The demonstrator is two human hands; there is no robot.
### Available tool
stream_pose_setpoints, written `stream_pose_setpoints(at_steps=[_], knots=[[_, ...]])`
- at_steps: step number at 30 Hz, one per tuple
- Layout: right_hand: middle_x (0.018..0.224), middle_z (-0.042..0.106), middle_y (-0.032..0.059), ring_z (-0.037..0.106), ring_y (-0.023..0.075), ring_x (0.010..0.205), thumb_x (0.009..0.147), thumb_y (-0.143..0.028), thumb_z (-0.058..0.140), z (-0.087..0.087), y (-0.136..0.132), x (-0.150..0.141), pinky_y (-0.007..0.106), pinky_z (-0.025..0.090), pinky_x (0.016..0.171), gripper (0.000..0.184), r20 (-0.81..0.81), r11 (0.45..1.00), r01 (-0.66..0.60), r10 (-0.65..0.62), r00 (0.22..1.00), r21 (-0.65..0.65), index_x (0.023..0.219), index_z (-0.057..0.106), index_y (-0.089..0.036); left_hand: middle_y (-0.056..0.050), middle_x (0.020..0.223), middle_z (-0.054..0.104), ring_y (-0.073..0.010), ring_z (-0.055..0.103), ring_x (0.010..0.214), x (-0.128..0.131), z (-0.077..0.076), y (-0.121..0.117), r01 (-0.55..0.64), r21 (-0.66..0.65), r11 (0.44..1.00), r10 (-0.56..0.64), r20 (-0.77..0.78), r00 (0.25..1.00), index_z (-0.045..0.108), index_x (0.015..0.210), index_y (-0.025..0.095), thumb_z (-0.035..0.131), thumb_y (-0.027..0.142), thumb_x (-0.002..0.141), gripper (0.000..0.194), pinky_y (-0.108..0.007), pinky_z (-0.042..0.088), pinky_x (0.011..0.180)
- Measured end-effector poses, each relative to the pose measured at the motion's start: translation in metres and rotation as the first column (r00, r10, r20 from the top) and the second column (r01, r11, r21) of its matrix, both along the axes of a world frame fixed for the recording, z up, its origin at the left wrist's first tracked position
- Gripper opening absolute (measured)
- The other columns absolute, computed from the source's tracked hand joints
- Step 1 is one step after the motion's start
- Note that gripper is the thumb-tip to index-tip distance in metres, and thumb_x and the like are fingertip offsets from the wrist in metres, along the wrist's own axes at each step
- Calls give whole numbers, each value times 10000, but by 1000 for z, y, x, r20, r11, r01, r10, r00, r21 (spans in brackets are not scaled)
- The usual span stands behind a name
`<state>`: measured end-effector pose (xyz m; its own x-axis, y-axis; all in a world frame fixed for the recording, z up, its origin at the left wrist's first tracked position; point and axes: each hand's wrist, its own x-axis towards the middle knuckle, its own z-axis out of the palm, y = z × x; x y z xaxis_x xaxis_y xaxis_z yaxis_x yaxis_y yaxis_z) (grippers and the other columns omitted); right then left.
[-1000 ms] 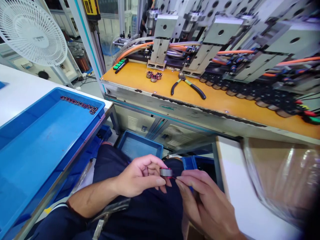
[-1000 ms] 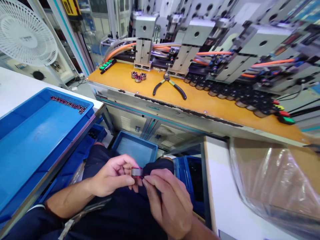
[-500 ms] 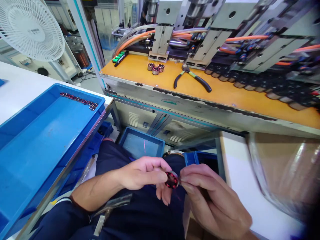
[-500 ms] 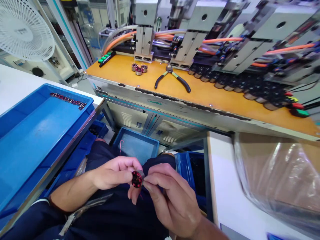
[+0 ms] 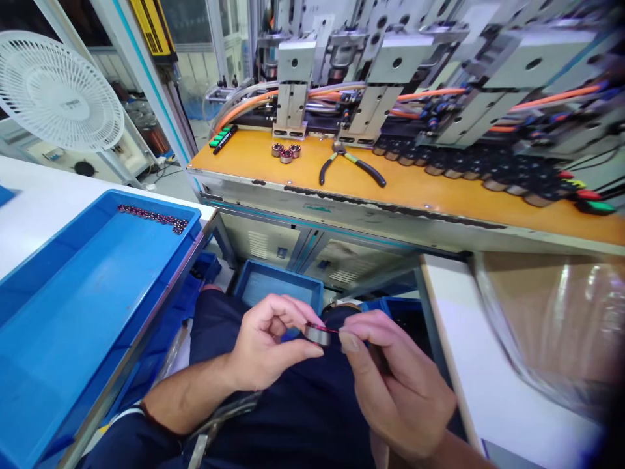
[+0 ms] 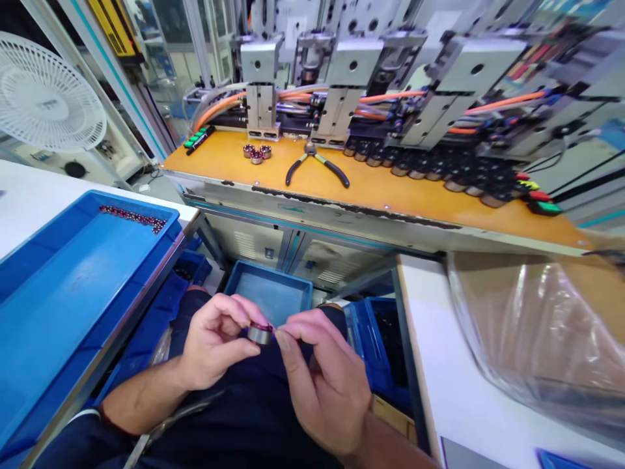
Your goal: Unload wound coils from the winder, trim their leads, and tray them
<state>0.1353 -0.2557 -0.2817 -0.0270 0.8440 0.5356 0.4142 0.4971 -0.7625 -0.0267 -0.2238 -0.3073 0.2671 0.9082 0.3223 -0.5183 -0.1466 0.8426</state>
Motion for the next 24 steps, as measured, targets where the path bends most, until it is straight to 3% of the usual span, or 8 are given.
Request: stream_pose_setpoints(at_steps=[4, 7, 10, 15, 18, 21, 24], knots=[[721, 549, -5, 526, 100, 629, 880, -140, 607, 6, -1, -8, 209, 410, 541, 121, -263, 969, -99, 37, 964, -228, 773, 584, -190, -65, 1027, 695, -173, 697, 948, -4, 0, 3, -61, 101, 993, 69, -85, 994, 696, 1001, 184, 779, 9, 694, 363, -309, 582, 857], [665, 518, -16, 489, 99, 590, 880, -233, 627, 3, 0, -10, 217, 395, 534, 189, -491, 852, -300, 59, 869, -429, 709, 569, -176, -86, 1130, 691, -184, 701, 978, -6, -1, 4, -33, 94, 995, 42, -96, 995, 708, 982, 194, 770, 22, 710, 327, -335, 584, 881], [627, 532, -24, 480, 97, 590, 867, -286, 656, -5, 1, -10, 226, 390, 573, 211, -619, 731, -447, 43, 785, -516, 716, 571, -166, -92, 1109, 714, -202, 710, 987, -8, -3, 5, -29, 73, 997, 36, -94, 995, 703, 948, 184, 782, 62, 713, 276, -343, 592, 868], [667, 543, -30, 506, 87, 579, 805, -315, 725, -10, 5, -10, 216, 422, 568, 221, -755, 610, -605, 18, 656, -512, 789, 570, -159, -74, 1067, 752, -238, 709, 1030, -11, -7, 9, -37, 98, 994, 47, -98, 994, 700, 922, 203, 807, 114, 704, 259, -386, 576, 902], [819, 561, 6, 528, 99, 617, 776, -355, 744, -7, 8, -9, 235, 466, 563, 287, -831, 569, -701, 56, 554, -429, 931, 599, -161, -65, 1067, 762, -271, 685, 1093, -12, -7, 12, -13, 122, 992, 27, -115, 993, 706, 924, 222, 807, 128, 710, 254, -452, 542, 961], [846, 575, 35, 555, 118, 634, 786, -434, 715, -6, 10, -6, 257, 489, 576, 357, -888, 530, -782, 109, 448, -329, 985, 634, -149, -58, 1061, 766, -273, 674, 1115, -11, -5, 13, 12, 150, 989, 5, -110, 994, 718, 943, 235, 800, 114, 714, 271, -472, 527, 984], [745, 575, 23, 545, 110, 609, 801, -444, 709, -9, 12, -5, 241, 479, 574, 343, -881, 514, -793, 137, 452, -327, 955, 681, -139, -41, 1077, 764, -251, 664, 1136, -10, -1, 12, 47, 161, 986, -29, -111, 993, 728, 971, 256, 789, 92, 721, 305, -454, 513, 1010]])
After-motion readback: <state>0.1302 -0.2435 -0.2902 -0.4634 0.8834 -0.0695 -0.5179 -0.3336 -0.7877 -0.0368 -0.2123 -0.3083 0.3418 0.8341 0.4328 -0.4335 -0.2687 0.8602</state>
